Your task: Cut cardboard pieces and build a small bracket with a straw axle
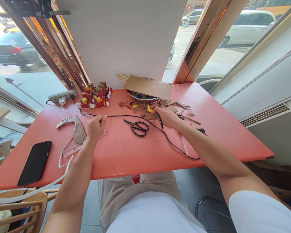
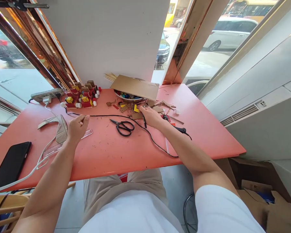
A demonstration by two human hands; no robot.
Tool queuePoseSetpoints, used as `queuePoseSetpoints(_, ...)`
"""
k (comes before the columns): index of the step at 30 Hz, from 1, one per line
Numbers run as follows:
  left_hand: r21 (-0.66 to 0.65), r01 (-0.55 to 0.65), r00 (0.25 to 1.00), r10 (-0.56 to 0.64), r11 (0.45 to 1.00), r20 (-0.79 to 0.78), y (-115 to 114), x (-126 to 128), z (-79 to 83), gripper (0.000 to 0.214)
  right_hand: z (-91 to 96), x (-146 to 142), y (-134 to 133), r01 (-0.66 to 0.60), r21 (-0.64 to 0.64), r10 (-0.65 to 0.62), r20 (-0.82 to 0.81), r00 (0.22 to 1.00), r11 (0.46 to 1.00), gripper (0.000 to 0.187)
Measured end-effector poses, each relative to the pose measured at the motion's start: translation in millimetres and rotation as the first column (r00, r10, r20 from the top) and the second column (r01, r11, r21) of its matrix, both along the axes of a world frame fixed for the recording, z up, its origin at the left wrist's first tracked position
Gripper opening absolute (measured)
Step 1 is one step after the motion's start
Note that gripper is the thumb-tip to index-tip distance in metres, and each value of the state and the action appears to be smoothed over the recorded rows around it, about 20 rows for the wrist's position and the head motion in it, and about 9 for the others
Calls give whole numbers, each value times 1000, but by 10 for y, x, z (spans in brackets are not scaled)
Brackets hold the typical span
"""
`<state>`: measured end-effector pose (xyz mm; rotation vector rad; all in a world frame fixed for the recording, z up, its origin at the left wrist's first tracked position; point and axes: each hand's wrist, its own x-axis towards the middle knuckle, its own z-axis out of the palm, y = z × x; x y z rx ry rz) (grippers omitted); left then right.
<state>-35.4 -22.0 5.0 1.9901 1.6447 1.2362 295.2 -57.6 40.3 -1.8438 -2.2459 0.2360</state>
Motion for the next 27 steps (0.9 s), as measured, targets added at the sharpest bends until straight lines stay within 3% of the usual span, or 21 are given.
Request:
queuePoseSetpoints(6, -46, -267, 958, 270, 963, 98, 32, -497, 222, 32, -174, 82, 264, 25, 85, -25, 0, 1000, 996, 21)
queuePoseSetpoints(9, -75, -385, 911, 392, 920, 127, -51, -768, 209, 25, -217, 208, 255, 5, 142, -3, -13, 1000, 990, 17)
queuePoseSetpoints(12, -136, -430, 888, 446, 892, 112, -194, -990, 111, 15, -208, 260, 114, -54, 199, 62, -33, 998, 979, 14)
queuePoseSetpoints(15, -203, -427, 901, 434, 881, -10, -322, -1105, 17, 7, -174, 166, -181, -136, 301, 174, -104, 979, 944, 8)
queuePoseSetpoints(18, -307, -399, 914, 347, 864, -210, -368, -1070, -26, 9, -171, -50, -524, -199, 321, 258, -152, 954, 926, 7)
queuePoseSetpoints(23, -339, -435, 818, 208, 834, -537, -260, -855, -40, 56, -290, -433, -908, -248, 354, 344, -240, 908, 902, 9)
queuePoseSetpoints(27, -327, -468, 788, 220, 821, -575, -114, -871, -67, 60, -398, -661, -1075, -256, 285, 346, -337, 876, 924, 13)
